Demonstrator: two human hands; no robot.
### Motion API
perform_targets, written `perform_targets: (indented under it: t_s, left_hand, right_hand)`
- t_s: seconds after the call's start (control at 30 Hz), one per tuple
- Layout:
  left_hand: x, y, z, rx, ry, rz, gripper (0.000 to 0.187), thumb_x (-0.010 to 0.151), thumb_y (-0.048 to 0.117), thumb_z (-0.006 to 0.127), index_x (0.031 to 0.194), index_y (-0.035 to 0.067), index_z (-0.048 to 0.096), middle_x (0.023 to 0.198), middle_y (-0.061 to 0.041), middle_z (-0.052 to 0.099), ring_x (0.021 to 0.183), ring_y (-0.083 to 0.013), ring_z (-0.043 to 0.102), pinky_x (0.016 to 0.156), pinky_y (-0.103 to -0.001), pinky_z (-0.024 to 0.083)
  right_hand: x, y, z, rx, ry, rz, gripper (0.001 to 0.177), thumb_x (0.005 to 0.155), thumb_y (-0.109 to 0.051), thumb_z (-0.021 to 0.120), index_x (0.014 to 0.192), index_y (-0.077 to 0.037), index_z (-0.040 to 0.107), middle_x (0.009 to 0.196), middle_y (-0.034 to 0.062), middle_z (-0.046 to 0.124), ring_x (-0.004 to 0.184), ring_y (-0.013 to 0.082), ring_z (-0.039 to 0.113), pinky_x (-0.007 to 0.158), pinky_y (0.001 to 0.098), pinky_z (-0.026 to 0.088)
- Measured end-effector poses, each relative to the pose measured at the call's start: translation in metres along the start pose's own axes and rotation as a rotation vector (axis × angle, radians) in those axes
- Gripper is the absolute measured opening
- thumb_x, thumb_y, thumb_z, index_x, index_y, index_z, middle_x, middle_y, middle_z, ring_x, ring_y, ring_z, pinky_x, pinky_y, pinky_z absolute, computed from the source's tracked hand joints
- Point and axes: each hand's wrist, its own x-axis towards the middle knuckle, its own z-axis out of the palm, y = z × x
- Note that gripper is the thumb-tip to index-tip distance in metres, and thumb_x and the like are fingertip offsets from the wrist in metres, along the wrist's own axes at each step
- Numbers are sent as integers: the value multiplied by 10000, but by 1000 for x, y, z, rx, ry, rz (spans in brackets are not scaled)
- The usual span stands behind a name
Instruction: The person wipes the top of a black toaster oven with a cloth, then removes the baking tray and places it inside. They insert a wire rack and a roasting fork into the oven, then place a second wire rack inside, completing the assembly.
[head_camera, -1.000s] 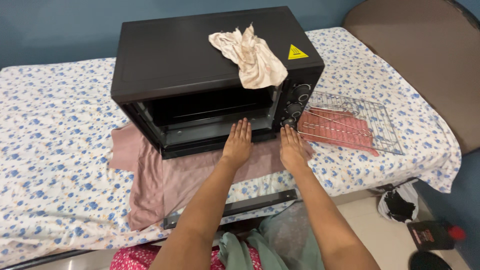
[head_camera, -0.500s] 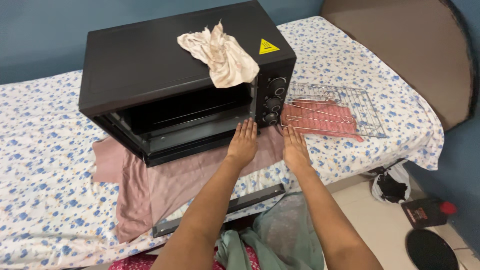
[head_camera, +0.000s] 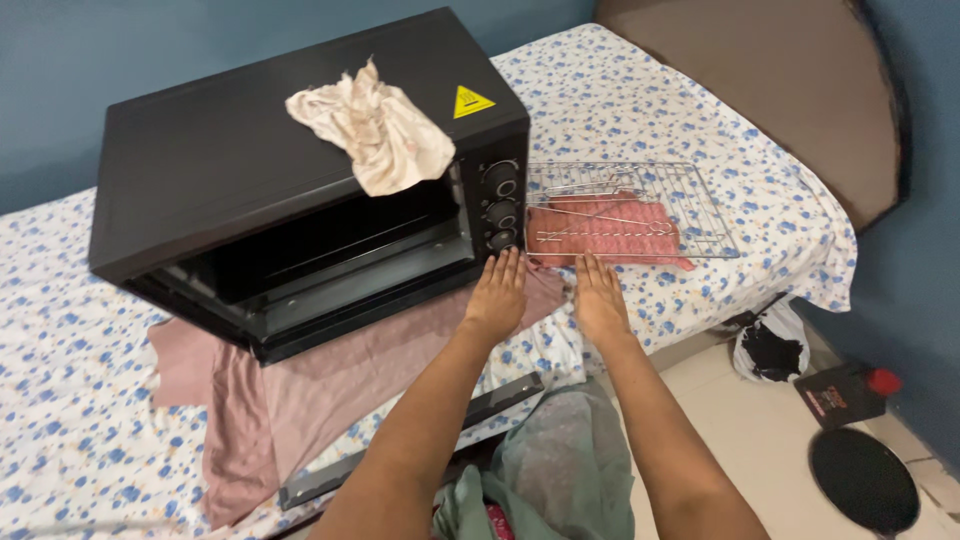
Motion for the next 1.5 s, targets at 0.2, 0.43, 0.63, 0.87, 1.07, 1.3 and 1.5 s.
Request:
perform_targets:
  t_s: [0.2, 0.43, 0.63, 0.87, 1.07, 1.3, 1.5]
  left_hand:
    - [29, 20, 19, 114, 26, 39, 673, 1006, 283, 416, 1567, -72, 305, 1652, -242, 275, 1546, -364, 251, 1250, -501, 164]
    - [52, 37, 32, 79, -81, 79, 701, 989, 319, 408, 1557, -68, 270, 1658, -252, 227, 1547, -380, 202, 1236, -522, 132]
    - [71, 42, 23, -49, -174, 65, 766, 1002, 400, 408, 1569, -77, 216, 1663, -238, 200, 1554, -356, 162, 1248, -510, 104]
    - [99, 45, 39, -65, -166, 46, 881, 987, 510, 494, 1576, -64, 178, 1666, -221, 197, 1556, -341, 165, 1258, -489, 103]
    - [116, 45, 51, -132, -251, 28, 968, 940, 484, 620, 1599, -56, 158, 1684, -211, 186, 1566, -325, 170, 1272, -468, 120]
    - [123, 46, 44, -30, -317, 75, 1009, 908, 493, 675, 1588, -66, 184, 1683, -218, 192, 1561, -344, 182, 1262, -484, 148]
    - [127, 46, 51, -43, -255, 67, 990, 900, 477, 685, 1578, -58, 200, 1667, -219, 210, 1545, -353, 203, 1248, -507, 158]
  right_hand:
    - [-1, 39, 12, -16, 6, 73, 586, 997, -179, 408, 1554, -7, 350, 1613, 199, 356, 1501, 320, 320, 1247, 468, 198]
    - [7, 81, 27, -45, 20, 109, 574, 971, -146, 400, 1526, 0, 389, 1602, 195, 388, 1503, 315, 330, 1238, 466, 210]
    - [19, 94, 29, -12, 40, 119, 548, 995, -141, 400, 1521, 12, 410, 1601, 196, 401, 1495, 318, 349, 1247, 465, 224]
    - [37, 106, 29, -21, 15, 126, 578, 955, -130, 439, 1517, -1, 401, 1597, 189, 395, 1493, 322, 334, 1237, 464, 217]
    - [46, 118, 33, -32, -15, 126, 626, 901, -84, 474, 1521, -33, 400, 1600, 170, 389, 1512, 303, 318, 1257, 447, 202]
    - [54, 138, 53, -169, 26, 71, 568, 957, -56, 459, 1523, -34, 418, 1583, 146, 434, 1497, 284, 350, 1249, 461, 219]
    - [62, 132, 33, -213, 54, 12, 517, 920, -67, 522, 1436, -26, 518, 1423, 164, 555, 1408, 319, 459, 1220, 458, 321]
